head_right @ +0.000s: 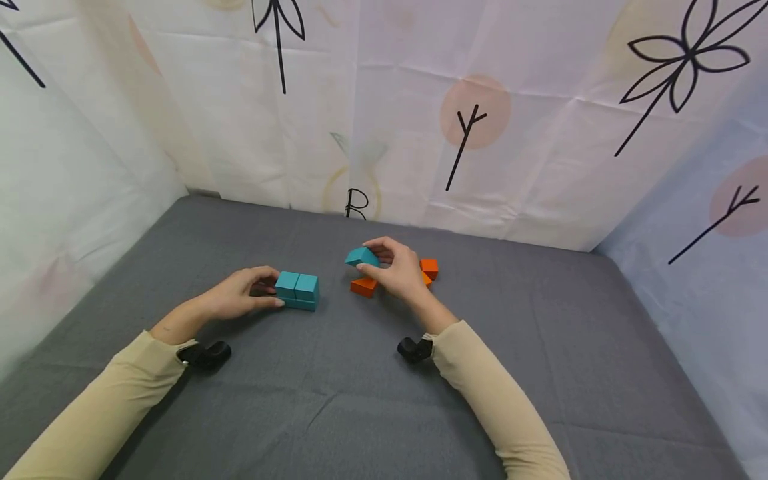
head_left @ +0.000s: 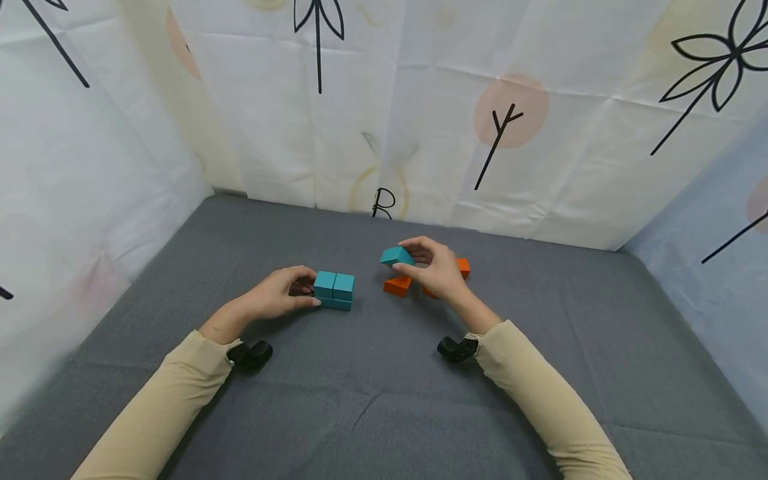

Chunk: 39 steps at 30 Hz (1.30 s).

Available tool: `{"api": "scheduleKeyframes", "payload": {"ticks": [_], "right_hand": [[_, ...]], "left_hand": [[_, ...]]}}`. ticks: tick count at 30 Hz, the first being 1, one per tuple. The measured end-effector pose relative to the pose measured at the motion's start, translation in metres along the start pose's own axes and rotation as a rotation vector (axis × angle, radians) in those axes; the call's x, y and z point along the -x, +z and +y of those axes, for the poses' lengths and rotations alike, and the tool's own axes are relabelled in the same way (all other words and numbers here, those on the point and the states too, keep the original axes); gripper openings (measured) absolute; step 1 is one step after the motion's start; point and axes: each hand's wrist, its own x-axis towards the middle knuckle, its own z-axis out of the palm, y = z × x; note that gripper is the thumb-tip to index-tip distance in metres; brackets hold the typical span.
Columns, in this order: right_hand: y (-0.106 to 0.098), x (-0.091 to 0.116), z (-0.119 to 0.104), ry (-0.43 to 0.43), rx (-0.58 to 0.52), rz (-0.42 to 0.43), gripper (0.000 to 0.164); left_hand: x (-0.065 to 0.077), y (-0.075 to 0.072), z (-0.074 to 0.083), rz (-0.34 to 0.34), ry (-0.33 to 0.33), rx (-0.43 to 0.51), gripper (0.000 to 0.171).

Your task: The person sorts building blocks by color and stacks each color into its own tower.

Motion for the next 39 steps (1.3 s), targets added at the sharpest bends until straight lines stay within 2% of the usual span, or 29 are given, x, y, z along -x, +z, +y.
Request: {"api": "scheduleKeyframes", "payload": {"ticks": [3, 9, 12, 25, 39], "right_hand": [[0.004, -0.002, 0.004, -0.017, -0.006, -0.01, 0.041], [0.014, -0.012, 0.029, -0.039, -0.022, -0.016, 0.042], [0.017, -0.013, 0.031, -0.064, -0.019, -0.021, 0.041], [0.029, -0.011, 0.021, -0.145, 0.017, -0.059, 0.037], [0.05, -0.012, 0.012, -0.218, -0.002, -0.105, 0.038]], "left_hand": [[0.0, 0.0, 0.0, -0.002, 0.0, 0.003, 0.038], [0.001, 0.0, -0.001, -0.005, -0.002, 0.002, 0.039], [0.001, 0.0, -0.001, -0.003, -0.003, -0.002, 0.039], [0.0, 0.0, -0.002, 0.001, 0.01, -0.001, 0.037], [-0.002, 0.001, -0.003, 0.006, -0.003, -0.002, 0.038]]}}
